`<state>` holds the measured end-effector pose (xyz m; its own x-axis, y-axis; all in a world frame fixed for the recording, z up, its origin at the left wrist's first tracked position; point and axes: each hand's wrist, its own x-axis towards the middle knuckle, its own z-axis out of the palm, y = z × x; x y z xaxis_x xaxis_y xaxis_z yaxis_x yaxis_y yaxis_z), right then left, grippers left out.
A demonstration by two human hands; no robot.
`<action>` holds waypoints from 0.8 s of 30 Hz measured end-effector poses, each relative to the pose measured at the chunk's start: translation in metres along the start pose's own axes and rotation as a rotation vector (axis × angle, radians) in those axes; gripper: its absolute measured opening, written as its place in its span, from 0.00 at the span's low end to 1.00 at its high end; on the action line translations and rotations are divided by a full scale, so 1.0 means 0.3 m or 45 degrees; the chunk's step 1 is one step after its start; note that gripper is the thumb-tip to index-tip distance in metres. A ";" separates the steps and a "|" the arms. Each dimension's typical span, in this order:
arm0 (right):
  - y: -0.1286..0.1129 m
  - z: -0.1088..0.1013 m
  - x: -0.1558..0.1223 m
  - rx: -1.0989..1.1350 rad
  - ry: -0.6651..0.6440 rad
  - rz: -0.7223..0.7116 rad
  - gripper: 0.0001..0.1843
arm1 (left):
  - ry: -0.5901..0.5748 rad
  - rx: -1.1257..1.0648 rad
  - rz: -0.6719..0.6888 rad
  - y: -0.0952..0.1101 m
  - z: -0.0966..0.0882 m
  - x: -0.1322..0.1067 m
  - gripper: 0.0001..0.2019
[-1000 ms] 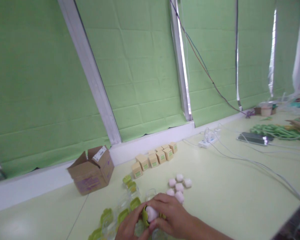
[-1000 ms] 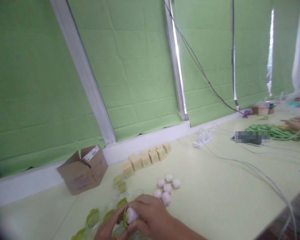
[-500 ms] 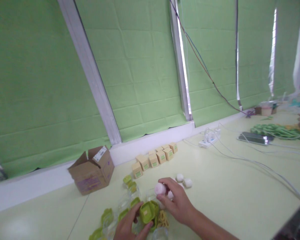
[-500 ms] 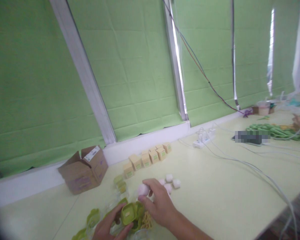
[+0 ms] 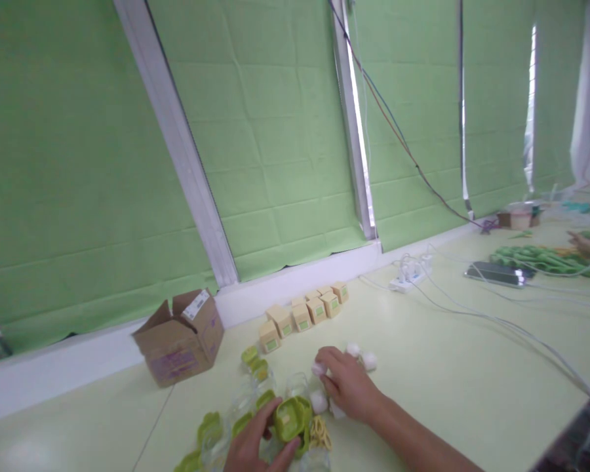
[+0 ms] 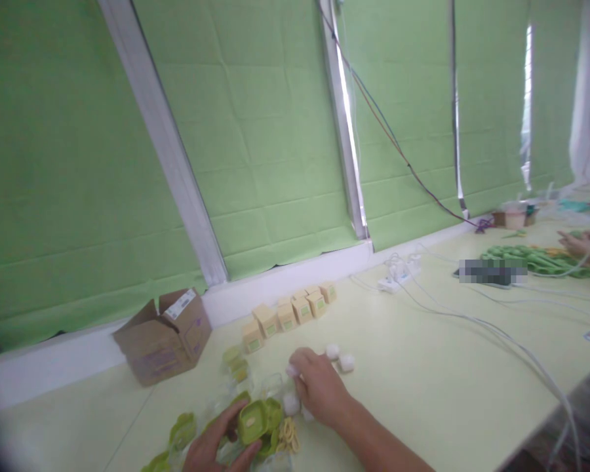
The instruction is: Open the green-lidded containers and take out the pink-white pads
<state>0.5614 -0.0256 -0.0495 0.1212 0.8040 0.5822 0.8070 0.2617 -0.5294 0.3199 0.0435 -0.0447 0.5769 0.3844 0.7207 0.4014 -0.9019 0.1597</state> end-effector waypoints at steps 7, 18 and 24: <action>0.010 0.022 0.019 -0.198 -0.144 0.073 0.13 | -0.027 -0.005 -0.026 -0.002 -0.001 -0.005 0.23; -0.003 0.000 0.018 -0.291 -0.230 0.056 0.11 | -0.104 0.004 -0.086 0.006 -0.003 -0.015 0.24; -0.006 -0.004 0.011 -0.290 -0.228 0.047 0.15 | -0.073 -0.020 -0.076 -0.001 0.003 -0.015 0.24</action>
<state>0.5611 -0.0239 -0.0460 0.0649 0.8976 0.4360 0.9155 0.1203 -0.3840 0.3178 0.0423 -0.0486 0.5924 0.4481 0.6695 0.4257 -0.8797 0.2121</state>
